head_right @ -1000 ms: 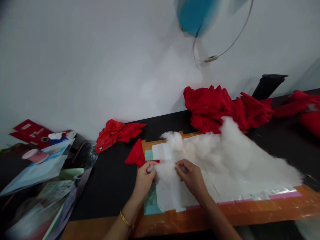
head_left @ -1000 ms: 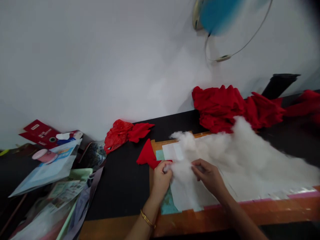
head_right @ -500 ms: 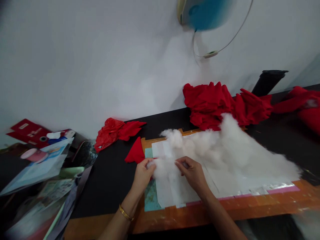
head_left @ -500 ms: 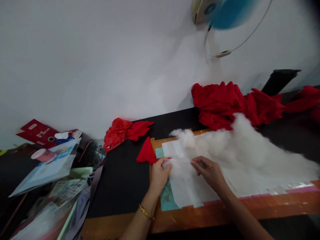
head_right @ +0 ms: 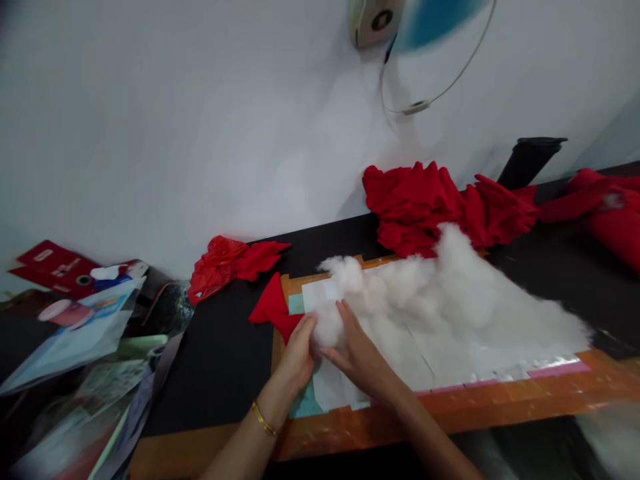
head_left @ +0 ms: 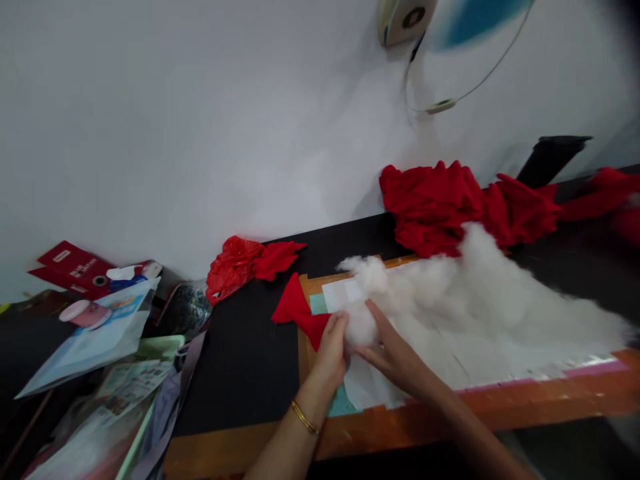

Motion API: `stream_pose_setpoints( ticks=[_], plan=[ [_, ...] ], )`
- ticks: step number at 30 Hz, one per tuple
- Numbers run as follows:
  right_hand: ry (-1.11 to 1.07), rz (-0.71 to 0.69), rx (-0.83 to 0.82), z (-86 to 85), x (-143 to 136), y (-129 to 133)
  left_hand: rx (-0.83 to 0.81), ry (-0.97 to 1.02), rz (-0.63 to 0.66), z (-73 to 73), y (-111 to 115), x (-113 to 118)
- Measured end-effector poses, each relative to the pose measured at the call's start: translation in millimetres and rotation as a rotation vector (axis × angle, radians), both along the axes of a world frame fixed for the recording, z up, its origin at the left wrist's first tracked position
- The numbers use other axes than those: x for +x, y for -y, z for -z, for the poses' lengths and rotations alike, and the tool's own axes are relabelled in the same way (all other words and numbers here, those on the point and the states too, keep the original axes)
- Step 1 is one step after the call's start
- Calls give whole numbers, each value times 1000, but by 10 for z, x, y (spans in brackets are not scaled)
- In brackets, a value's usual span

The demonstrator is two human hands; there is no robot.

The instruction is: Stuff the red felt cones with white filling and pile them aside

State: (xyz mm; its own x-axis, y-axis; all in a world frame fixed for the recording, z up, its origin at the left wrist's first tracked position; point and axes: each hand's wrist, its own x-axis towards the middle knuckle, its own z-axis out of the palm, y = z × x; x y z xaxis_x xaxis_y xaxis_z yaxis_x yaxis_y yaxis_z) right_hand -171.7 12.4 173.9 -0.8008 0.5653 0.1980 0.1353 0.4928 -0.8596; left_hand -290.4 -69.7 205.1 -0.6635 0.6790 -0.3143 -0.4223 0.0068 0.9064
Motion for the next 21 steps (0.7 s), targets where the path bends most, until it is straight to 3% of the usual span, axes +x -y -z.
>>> stream_pose_setpoints(
  ticks=[4, 8, 15, 21],
  plan=[
    [-60, -76, 45, 86, -105, 25, 33, 83, 84, -24, 12, 90],
    [-32, -98, -34, -30, -119, -82, 23, 64, 39, 1, -7, 62],
    [32, 52, -294, -145, 95, -171, 20, 146, -103, -13, 29, -126],
    [-93, 194, -398, -193, -6, 63, 63, 218, -104, 12, -19, 52]
  ],
)
